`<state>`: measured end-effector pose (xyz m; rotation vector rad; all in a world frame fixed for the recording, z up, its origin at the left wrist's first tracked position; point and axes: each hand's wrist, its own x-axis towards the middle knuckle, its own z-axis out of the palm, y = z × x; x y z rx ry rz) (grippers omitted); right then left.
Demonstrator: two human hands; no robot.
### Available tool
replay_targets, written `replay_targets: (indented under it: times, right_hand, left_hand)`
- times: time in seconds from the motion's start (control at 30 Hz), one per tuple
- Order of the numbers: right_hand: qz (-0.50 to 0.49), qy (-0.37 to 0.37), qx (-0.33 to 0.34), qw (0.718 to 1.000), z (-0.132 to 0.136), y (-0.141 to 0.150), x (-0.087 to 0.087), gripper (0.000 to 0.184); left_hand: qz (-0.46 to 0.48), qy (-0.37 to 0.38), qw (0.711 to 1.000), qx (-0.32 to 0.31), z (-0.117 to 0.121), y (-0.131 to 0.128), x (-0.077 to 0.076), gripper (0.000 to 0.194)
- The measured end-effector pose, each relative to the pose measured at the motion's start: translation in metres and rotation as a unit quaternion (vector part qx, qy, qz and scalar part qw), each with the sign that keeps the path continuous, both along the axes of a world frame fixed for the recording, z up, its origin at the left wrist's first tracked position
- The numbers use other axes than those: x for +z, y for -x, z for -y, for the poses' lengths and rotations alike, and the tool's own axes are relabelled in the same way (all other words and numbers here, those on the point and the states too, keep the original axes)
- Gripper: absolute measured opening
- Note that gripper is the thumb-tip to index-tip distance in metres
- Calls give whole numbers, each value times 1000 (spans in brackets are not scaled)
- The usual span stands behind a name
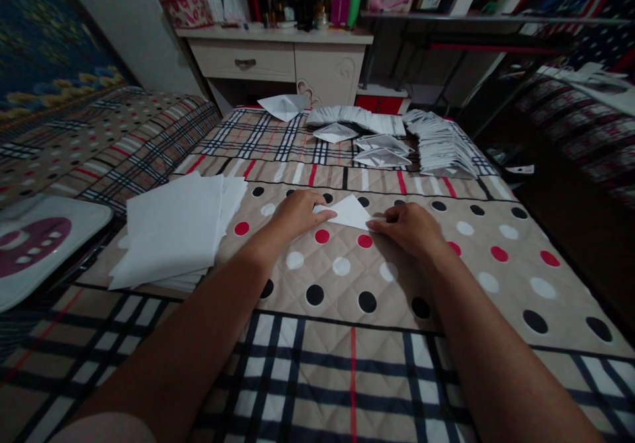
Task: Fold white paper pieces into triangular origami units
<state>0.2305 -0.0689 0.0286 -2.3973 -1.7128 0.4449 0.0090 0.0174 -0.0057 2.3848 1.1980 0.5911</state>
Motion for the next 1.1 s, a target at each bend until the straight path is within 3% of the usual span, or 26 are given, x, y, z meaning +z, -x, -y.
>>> replay_targets:
  times: [0.53, 0.73, 1.0, 1.1]
  right_hand:
    - [2, -3, -2, 1000, 1, 0, 0, 37]
    - [4, -8, -23, 1000, 1, -3, -2, 35]
    - [-13, -36, -21, 999, 4, -9, -4, 27]
    - [-9, -33, -15, 999, 4, -6, -2, 23]
  left_hand:
    - [-1, -19, 1000, -10, 0, 1, -5, 26]
    - [-7, -13, 1000, 24, 1, 2, -4, 30]
    - [15, 15, 997, 68, 1, 7, -1, 21]
    - [16, -28, 997, 63, 5, 6, 3, 16]
